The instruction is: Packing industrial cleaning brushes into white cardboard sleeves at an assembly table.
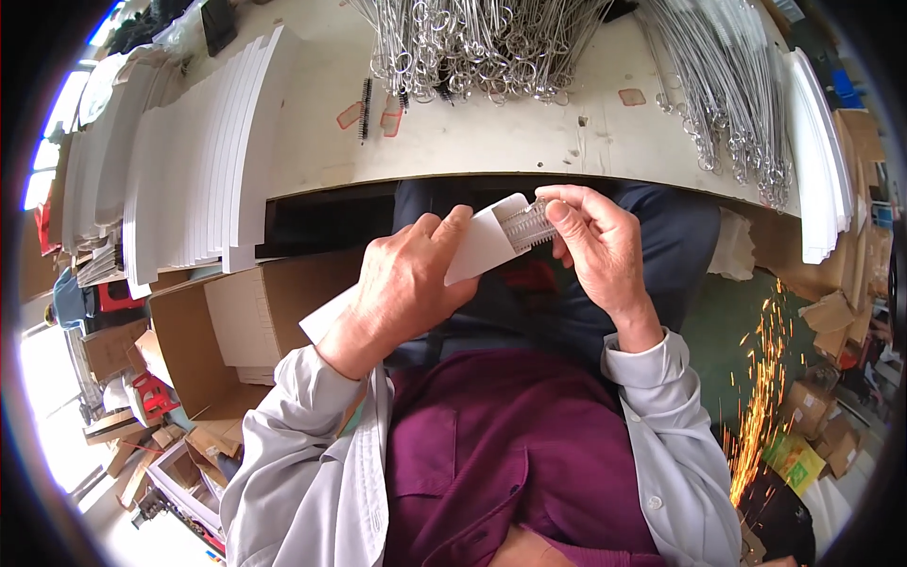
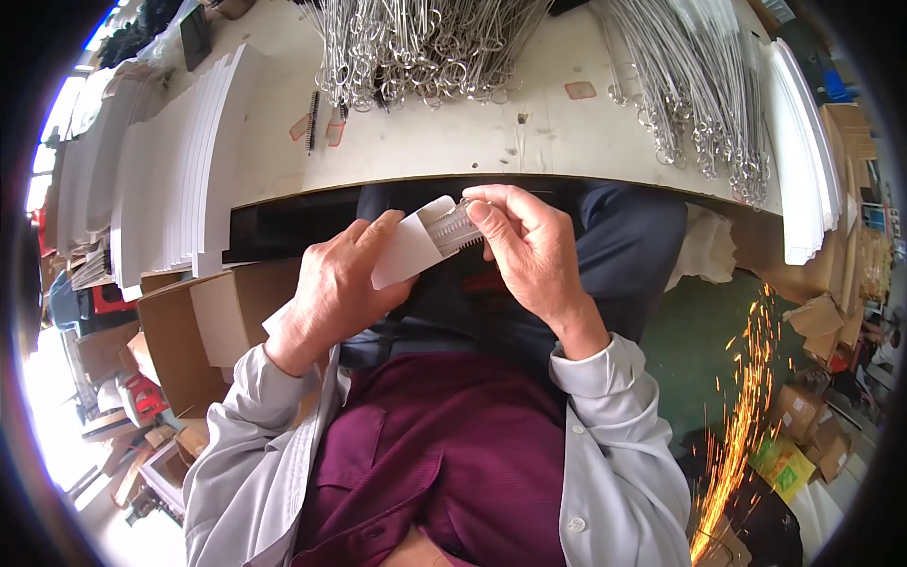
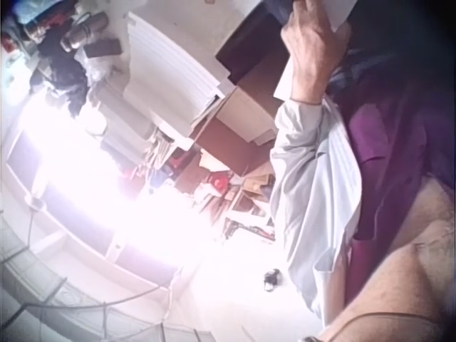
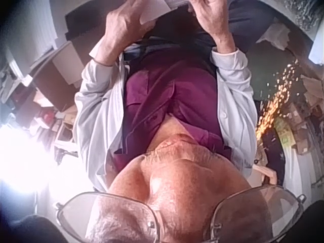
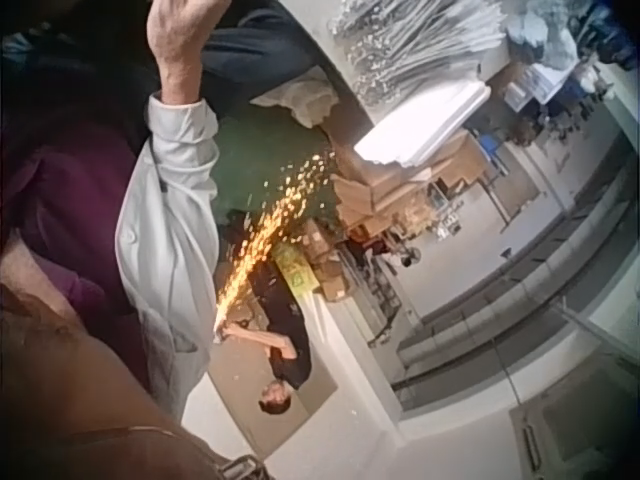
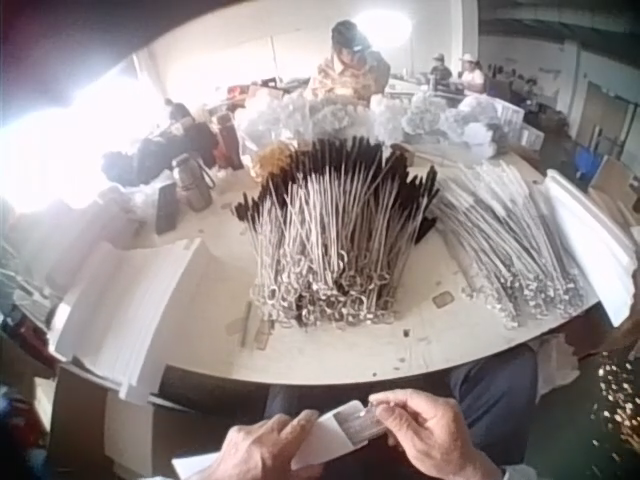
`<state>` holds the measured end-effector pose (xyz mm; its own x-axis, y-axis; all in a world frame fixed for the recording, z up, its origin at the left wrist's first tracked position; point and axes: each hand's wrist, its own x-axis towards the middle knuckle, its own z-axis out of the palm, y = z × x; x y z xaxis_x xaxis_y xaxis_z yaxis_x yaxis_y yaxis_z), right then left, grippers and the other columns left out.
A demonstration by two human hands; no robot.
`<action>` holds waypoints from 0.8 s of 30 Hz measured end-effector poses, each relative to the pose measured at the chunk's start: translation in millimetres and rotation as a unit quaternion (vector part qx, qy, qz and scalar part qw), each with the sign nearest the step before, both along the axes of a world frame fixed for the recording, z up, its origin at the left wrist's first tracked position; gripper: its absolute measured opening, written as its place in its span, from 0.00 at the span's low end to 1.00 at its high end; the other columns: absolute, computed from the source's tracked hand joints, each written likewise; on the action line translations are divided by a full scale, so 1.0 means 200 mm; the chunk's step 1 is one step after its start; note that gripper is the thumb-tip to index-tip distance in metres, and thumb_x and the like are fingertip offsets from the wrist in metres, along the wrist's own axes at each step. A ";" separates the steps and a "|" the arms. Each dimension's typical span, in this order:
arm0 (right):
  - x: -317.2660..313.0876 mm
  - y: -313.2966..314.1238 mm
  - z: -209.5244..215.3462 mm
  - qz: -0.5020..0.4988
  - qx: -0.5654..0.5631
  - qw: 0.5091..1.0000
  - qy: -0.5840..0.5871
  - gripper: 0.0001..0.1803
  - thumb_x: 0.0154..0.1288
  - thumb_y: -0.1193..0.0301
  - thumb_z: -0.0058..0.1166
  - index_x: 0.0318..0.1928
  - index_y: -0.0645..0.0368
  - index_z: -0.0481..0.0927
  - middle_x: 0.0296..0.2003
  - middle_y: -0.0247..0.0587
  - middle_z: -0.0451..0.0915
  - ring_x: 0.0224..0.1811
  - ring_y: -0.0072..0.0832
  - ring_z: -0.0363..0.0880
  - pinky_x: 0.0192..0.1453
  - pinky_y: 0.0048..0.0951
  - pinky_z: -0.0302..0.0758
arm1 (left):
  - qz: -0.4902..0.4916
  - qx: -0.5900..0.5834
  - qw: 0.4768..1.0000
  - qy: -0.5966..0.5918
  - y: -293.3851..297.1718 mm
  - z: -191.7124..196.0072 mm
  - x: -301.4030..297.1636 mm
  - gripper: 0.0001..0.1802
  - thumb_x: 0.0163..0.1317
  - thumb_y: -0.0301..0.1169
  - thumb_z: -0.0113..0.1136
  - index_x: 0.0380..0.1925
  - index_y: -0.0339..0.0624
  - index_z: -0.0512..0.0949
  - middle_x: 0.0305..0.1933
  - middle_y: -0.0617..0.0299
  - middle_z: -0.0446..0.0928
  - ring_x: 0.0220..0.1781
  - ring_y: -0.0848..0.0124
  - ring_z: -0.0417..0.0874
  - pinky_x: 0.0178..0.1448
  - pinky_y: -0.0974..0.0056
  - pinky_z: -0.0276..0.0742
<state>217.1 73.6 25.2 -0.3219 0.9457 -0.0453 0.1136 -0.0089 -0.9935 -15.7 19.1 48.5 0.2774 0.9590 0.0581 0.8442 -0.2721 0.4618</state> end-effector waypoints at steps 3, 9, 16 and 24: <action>-0.02 -0.03 -0.02 -0.052 -0.011 0.998 0.014 0.15 0.76 0.63 0.63 0.50 0.63 0.87 0.28 0.26 0.81 0.26 0.11 0.74 0.27 0.16 0.70 | 0.007 0.003 1.000 -0.001 -0.02 -0.03 0.02 0.36 0.48 0.32 0.76 0.60 0.41 0.76 0.34 0.53 0.81 0.33 0.54 0.87 0.37 0.54 0.85; -0.06 -0.05 -0.06 -0.120 -0.060 0.989 0.062 0.10 0.73 0.69 0.66 0.48 0.63 0.88 0.30 0.27 0.82 0.25 0.10 0.73 0.26 0.15 0.69 | 0.025 0.025 0.999 0.005 -0.03 -0.07 0.03 0.36 0.47 0.32 0.76 0.60 0.41 0.76 0.32 0.54 0.80 0.32 0.55 0.87 0.36 0.55 0.86; -0.09 -0.04 -0.11 -0.094 0.006 0.995 0.032 0.08 0.70 0.72 0.68 0.45 0.63 0.87 0.30 0.28 0.83 0.31 0.13 0.78 0.39 0.19 0.77 | 0.042 0.044 0.998 -0.024 -0.06 -0.12 0.07 0.36 0.47 0.32 0.77 0.60 0.42 0.76 0.32 0.55 0.80 0.31 0.56 0.87 0.34 0.55 0.86; -0.11 -0.04 -0.16 -0.092 0.083 0.992 0.020 0.09 0.69 0.72 0.70 0.47 0.62 0.88 0.36 0.31 0.82 0.32 0.14 0.77 0.39 0.20 0.76 | 0.043 0.036 0.998 -0.038 -0.08 -0.14 0.07 0.36 0.47 0.32 0.77 0.59 0.42 0.76 0.32 0.55 0.80 0.30 0.56 0.87 0.34 0.55 0.85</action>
